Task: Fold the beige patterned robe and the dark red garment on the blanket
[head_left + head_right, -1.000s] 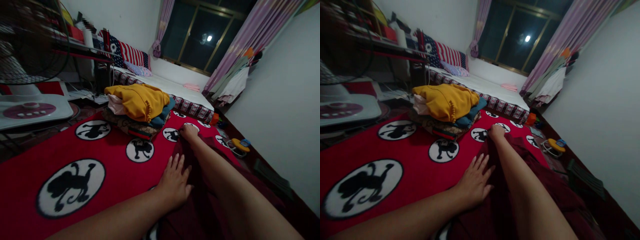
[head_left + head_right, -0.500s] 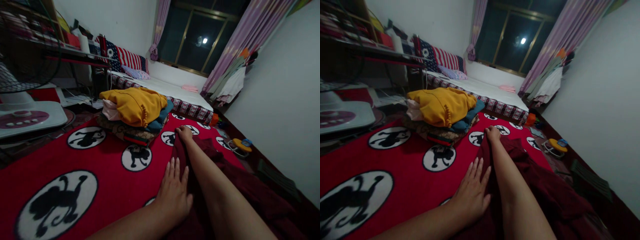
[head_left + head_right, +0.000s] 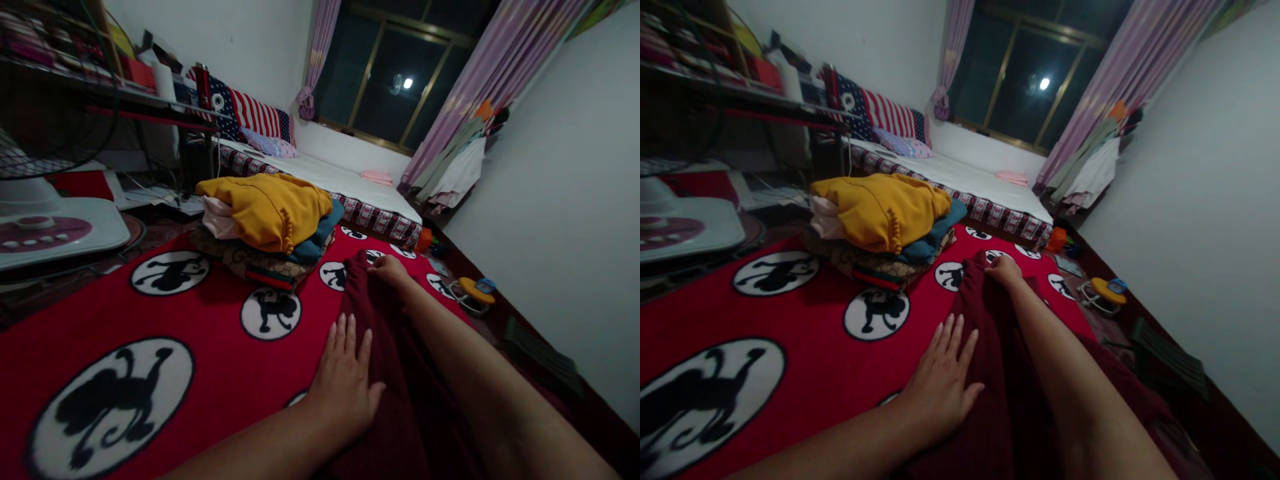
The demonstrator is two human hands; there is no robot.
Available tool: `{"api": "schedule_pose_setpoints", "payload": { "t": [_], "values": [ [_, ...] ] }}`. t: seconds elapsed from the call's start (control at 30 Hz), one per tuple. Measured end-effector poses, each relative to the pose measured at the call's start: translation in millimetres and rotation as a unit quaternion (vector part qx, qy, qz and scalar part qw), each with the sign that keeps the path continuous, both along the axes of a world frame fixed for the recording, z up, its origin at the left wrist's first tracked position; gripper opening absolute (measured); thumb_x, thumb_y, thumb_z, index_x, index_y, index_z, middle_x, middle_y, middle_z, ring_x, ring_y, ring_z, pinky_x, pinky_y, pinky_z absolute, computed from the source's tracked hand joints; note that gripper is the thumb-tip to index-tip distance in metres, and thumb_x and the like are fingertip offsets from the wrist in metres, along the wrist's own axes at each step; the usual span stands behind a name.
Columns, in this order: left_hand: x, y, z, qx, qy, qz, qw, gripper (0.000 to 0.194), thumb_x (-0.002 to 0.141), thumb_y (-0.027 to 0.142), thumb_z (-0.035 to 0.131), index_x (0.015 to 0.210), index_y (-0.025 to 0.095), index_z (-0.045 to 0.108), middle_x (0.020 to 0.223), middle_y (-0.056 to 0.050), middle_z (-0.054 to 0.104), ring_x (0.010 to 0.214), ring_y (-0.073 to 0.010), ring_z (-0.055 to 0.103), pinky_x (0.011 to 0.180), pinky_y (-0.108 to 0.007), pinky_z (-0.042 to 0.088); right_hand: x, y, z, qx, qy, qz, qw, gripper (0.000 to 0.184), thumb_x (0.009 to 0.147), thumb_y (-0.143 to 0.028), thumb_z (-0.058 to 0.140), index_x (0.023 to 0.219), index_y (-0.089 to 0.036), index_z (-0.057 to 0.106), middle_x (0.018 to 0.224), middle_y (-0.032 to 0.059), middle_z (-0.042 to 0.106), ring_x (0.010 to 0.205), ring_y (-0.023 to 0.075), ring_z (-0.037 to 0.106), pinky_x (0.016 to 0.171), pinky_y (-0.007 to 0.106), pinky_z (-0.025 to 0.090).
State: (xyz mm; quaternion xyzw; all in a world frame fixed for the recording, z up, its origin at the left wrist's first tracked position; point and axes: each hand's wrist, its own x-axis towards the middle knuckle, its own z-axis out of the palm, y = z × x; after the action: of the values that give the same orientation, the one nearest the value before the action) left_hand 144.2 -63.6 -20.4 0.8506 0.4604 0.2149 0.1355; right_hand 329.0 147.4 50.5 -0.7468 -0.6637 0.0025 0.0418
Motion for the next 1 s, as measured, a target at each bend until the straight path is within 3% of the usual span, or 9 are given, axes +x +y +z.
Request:
{"api": "schedule_pose_setpoints", "payload": {
  "t": [0.17, 0.27, 0.37, 0.53, 0.77, 0.87, 1.0],
  "values": [
    [1, 1, -2.6, 0.014, 0.009, 0.009, 1.000, 0.077, 0.089, 0.060, 0.039, 0.149, 0.014, 0.028, 0.157, -0.018, 0.009, 0.144, -0.0369, -0.001, 0.117, -0.055, 0.014, -11, -5, -11.8, 0.056, -0.041, -0.008, 0.998, 0.023, 0.085, -0.034, 0.056, 0.096, -0.019, 0.070, 0.108, 0.0132, 0.068, 0.102, 0.0272, 0.062, 0.076, 0.032, 0.045],
    [1, 2, -1.9, 0.023, 0.016, 0.014, 0.999, 0.077, 0.088, 0.060, 0.040, 0.149, 0.014, 0.029, 0.157, -0.018, 0.011, 0.145, -0.0364, 0.001, 0.117, -0.054, 0.015, -16, -10, -6.9, 0.090, -0.031, 0.004, 0.995, 0.022, 0.084, -0.030, 0.056, 0.099, -0.021, 0.068, 0.108, 0.0112, 0.068, 0.101, 0.0265, 0.062, 0.078, 0.033, 0.046],
    [0, 2, 2.1, 0.027, 0.023, 0.015, 0.999, 0.076, 0.088, 0.060, 0.043, 0.148, 0.014, 0.032, 0.157, -0.018, 0.015, 0.145, -0.0354, 0.006, 0.117, -0.052, 0.014, -15, -27, 0.4, 0.155, 0.041, 0.052, 0.986, 0.018, 0.081, -0.027, 0.059, 0.095, -0.020, 0.067, 0.098, 0.0080, 0.070, 0.092, 0.0225, 0.064, 0.076, 0.031, 0.047],
    [-3, 3, 7.6, 0.033, 0.039, 0.016, 0.999, 0.073, 0.088, 0.058, 0.045, 0.146, 0.014, 0.036, 0.156, -0.018, 0.018, 0.145, -0.0344, 0.010, 0.118, -0.049, 0.013, -3, -99, -3.2, 0.175, 0.179, 0.158, 0.955, 0.012, 0.076, -0.021, 0.061, 0.086, -0.018, 0.068, 0.086, 0.0056, 0.071, 0.079, 0.0186, 0.065, 0.075, 0.029, 0.050],
    [-6, 5, 10.2, 0.031, 0.045, 0.000, 0.998, 0.070, 0.089, 0.055, 0.046, 0.145, 0.013, 0.037, 0.156, -0.018, 0.022, 0.144, -0.0347, 0.014, 0.117, -0.047, 0.013, 8, -227, -16.1, 0.131, 0.294, 0.169, 0.932, 0.020, 0.076, -0.015, 0.054, 0.089, -0.019, 0.068, 0.087, 0.0043, 0.070, 0.081, 0.0180, 0.066, 0.076, 0.031, 0.052],
    [-10, 7, 12.5, 0.023, 0.024, -0.018, 0.999, 0.066, 0.089, 0.050, 0.049, 0.142, 0.011, 0.042, 0.154, -0.019, 0.027, 0.144, -0.0345, 0.018, 0.117, -0.046, 0.016, 2, -266, -13.3, 0.083, 0.298, 0.250, 0.918, 0.042, 0.072, -0.005, 0.048, 0.105, -0.022, 0.067, 0.108, 0.0060, 0.066, 0.103, 0.0197, 0.062, 0.092, 0.035, 0.050],
    [-15, 10, 10.9, 0.023, -0.024, -0.027, 0.999, 0.050, 0.088, 0.039, 0.054, 0.132, 0.014, 0.053, 0.148, -0.016, 0.039, 0.141, -0.0308, 0.028, 0.116, -0.044, 0.023, -8, -298, -18.1, 0.049, 0.250, 0.324, 0.911, 0.063, 0.072, 0.000, 0.046, 0.125, -0.032, 0.061, 0.142, 0.0043, 0.046, 0.133, 0.0219, 0.041, 0.110, 0.045, 0.034]
  ]
}}
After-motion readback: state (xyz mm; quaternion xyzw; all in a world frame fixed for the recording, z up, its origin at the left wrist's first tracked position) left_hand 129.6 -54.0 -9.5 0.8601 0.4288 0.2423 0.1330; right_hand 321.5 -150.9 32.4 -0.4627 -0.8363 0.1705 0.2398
